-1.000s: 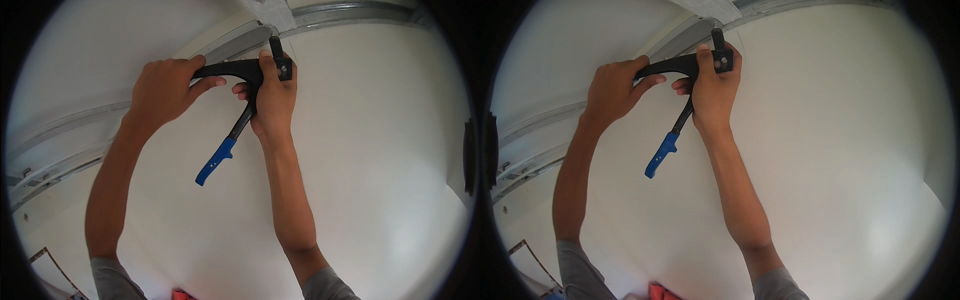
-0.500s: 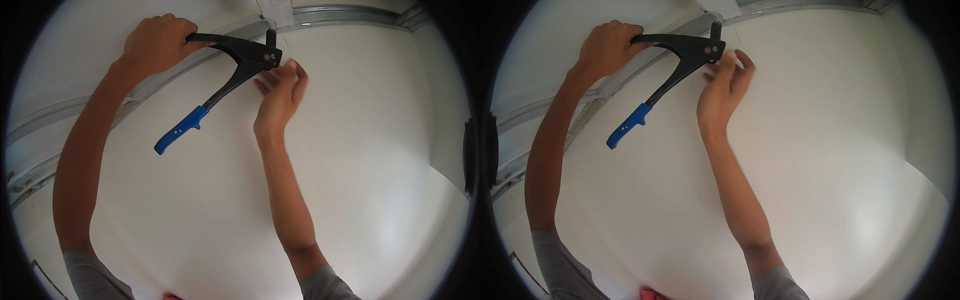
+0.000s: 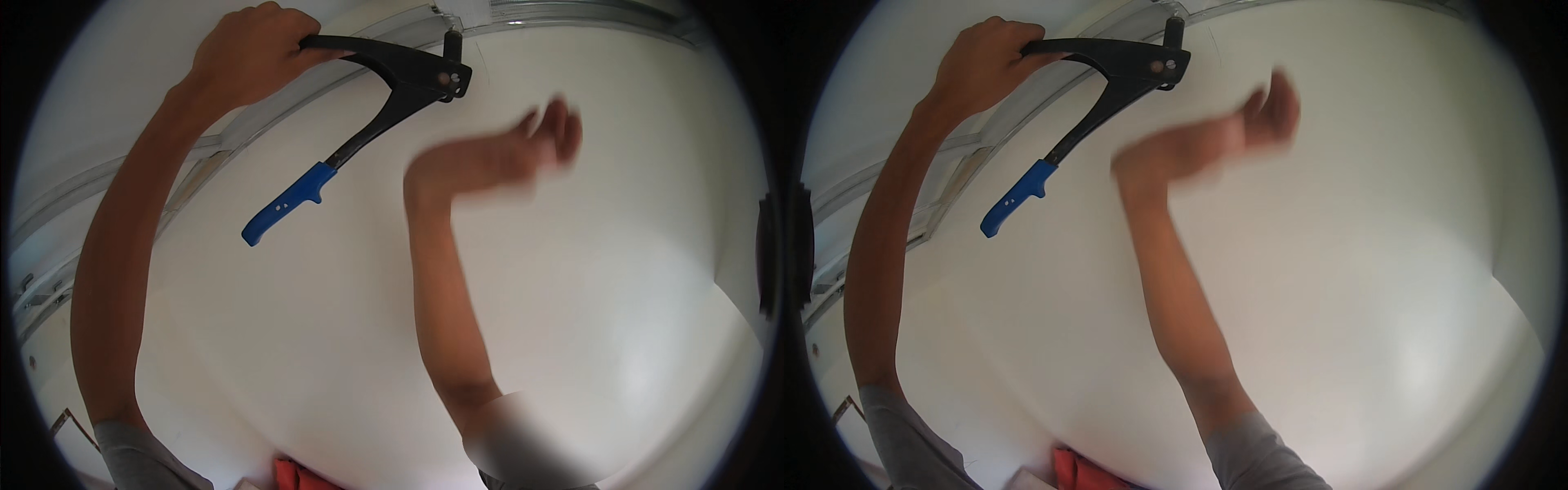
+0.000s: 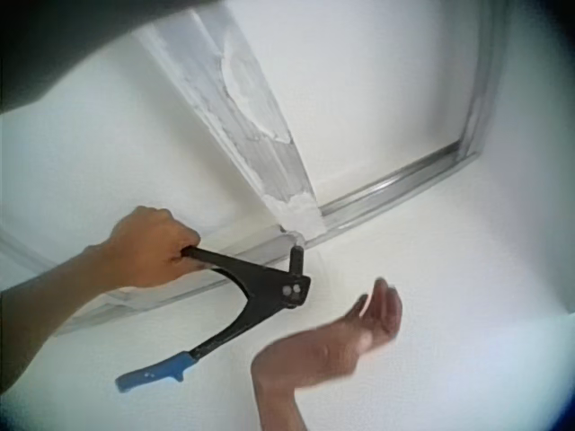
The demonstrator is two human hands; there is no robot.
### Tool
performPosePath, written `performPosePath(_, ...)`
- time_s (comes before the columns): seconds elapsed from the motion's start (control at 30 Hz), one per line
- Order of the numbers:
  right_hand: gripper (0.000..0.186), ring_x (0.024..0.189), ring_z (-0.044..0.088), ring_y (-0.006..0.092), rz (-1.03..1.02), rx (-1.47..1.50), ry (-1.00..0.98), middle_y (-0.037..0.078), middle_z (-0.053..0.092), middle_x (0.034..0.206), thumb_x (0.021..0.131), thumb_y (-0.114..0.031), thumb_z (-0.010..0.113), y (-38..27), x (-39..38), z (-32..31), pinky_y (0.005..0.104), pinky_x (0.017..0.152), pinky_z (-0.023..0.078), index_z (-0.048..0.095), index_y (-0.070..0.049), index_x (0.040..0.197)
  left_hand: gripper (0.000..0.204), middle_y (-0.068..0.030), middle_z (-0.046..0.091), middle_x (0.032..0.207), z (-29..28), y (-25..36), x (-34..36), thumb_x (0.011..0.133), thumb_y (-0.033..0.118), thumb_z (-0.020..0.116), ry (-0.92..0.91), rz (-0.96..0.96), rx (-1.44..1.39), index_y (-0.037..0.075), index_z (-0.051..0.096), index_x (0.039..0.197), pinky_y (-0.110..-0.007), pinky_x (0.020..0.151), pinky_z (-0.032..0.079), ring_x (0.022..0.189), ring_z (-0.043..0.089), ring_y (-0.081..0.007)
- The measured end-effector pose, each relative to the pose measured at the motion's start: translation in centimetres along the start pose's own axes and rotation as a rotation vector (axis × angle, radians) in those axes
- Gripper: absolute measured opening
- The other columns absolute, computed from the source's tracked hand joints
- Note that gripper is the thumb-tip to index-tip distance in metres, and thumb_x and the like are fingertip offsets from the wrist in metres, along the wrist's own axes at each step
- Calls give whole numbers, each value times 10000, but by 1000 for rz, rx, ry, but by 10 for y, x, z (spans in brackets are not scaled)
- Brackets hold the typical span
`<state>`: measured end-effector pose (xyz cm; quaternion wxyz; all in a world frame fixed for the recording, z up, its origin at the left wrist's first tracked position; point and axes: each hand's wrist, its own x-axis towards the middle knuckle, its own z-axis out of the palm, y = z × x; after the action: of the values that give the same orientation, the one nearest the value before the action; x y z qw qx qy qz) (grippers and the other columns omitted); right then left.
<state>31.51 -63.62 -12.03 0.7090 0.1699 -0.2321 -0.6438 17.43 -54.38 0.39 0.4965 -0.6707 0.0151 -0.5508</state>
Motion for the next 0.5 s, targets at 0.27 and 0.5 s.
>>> performPosePath(0.27,845,1543,167,332,185,22,-123,196,186,1631,1030,-552,399,3,-35,-25,520,1254,139,136,28,1586,392,-120,687,684,7,-15,-5,947,442,714,16,-31,-76,58,768,891,-361,613,512,550,608,-230)
performPosePath(0.5,794,1513,210,363,116,-189,-146,242,219,1586,1024,-446,435,19,-15,17,519,1258,116,153,70,1557,408,-110,668,649,8,-18,3,937,456,723,46,8,-70,57,757,856,-374,608,497,556,604,-240)
